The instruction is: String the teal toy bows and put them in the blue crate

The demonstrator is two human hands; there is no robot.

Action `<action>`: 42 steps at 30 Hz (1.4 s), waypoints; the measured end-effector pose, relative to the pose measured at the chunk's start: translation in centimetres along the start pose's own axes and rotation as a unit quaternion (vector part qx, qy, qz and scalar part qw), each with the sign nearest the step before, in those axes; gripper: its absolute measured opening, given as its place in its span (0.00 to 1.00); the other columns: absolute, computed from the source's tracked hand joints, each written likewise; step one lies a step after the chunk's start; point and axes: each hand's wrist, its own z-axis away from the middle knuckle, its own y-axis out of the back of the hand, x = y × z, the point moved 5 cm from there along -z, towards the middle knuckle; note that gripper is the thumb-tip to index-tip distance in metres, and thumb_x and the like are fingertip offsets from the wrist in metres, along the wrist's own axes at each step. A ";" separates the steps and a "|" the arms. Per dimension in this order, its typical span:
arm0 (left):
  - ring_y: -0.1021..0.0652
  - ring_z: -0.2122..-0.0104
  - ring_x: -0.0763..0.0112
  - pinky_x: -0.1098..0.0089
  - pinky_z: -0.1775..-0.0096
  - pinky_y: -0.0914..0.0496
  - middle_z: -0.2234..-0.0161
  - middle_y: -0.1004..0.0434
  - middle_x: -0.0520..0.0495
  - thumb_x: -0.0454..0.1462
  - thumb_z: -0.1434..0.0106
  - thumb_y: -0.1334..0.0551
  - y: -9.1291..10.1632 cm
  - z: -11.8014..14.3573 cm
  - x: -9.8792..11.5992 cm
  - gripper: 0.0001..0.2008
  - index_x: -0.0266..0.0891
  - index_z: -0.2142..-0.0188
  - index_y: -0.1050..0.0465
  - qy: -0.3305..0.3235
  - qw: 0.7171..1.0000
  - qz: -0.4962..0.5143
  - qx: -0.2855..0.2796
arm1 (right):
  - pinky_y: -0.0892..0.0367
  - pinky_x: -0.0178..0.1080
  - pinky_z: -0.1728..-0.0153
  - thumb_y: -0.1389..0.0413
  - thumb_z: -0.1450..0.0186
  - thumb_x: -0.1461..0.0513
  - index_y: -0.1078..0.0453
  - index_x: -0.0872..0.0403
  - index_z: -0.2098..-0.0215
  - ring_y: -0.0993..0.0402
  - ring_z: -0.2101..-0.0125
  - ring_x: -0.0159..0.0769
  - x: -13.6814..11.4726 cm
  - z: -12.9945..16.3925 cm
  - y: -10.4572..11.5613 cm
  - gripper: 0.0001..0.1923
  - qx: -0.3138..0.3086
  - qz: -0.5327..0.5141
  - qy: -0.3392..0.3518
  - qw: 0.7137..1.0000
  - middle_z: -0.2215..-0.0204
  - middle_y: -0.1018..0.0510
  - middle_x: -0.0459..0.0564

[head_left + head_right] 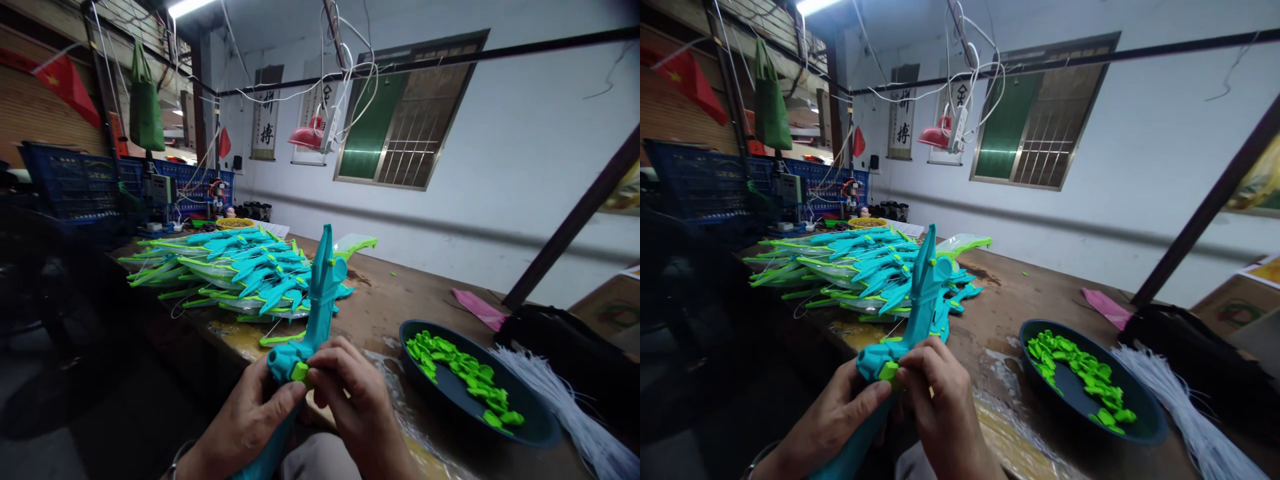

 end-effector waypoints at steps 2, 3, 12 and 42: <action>0.25 0.76 0.72 0.71 0.68 0.28 0.71 0.22 0.49 0.50 0.34 0.36 0.0 0.1 -0.1 0.17 0.39 0.59 0.25 -0.007 1.000 0.001 -0.002 | 0.34 0.28 0.77 0.46 0.29 0.66 0.29 0.52 0.64 0.30 0.79 0.25 -0.2 0.1 -0.1 0.06 0.003 -0.006 0.013 1.000 0.68 0.29 0.45; 0.25 0.75 0.72 0.70 0.67 0.27 0.70 0.22 0.49 0.50 0.34 0.36 0.0 0.1 -0.2 0.17 0.38 0.59 0.26 -0.008 1.000 -0.003 -0.002 | 0.34 0.28 0.78 0.47 0.29 0.66 0.29 0.52 0.64 0.30 0.79 0.24 -0.3 0.2 -0.1 0.06 0.001 -0.017 0.012 1.000 0.68 0.30 0.44; 0.24 0.72 0.65 0.71 0.72 0.28 0.70 0.23 0.45 0.52 0.36 0.36 -0.3 1.0 -0.3 0.23 0.36 0.52 0.29 0.028 0.999 -0.019 0.032 | 0.30 0.32 0.70 0.39 0.34 0.61 0.32 0.50 0.58 0.29 0.71 0.33 0.9 2.0 0.3 0.08 0.051 -0.004 -0.097 0.994 0.71 0.30 0.43; 0.21 0.72 0.63 0.70 0.69 0.26 0.72 0.18 0.45 0.61 0.43 0.35 -4.3 -1.3 -0.1 0.28 0.38 0.62 0.25 0.153 0.985 -0.075 -0.007 | 0.29 0.33 0.78 0.30 0.41 0.55 0.39 0.49 0.49 0.27 0.78 0.29 2.3 3.2 2.0 0.29 0.028 -0.433 -0.192 0.880 0.64 0.25 0.44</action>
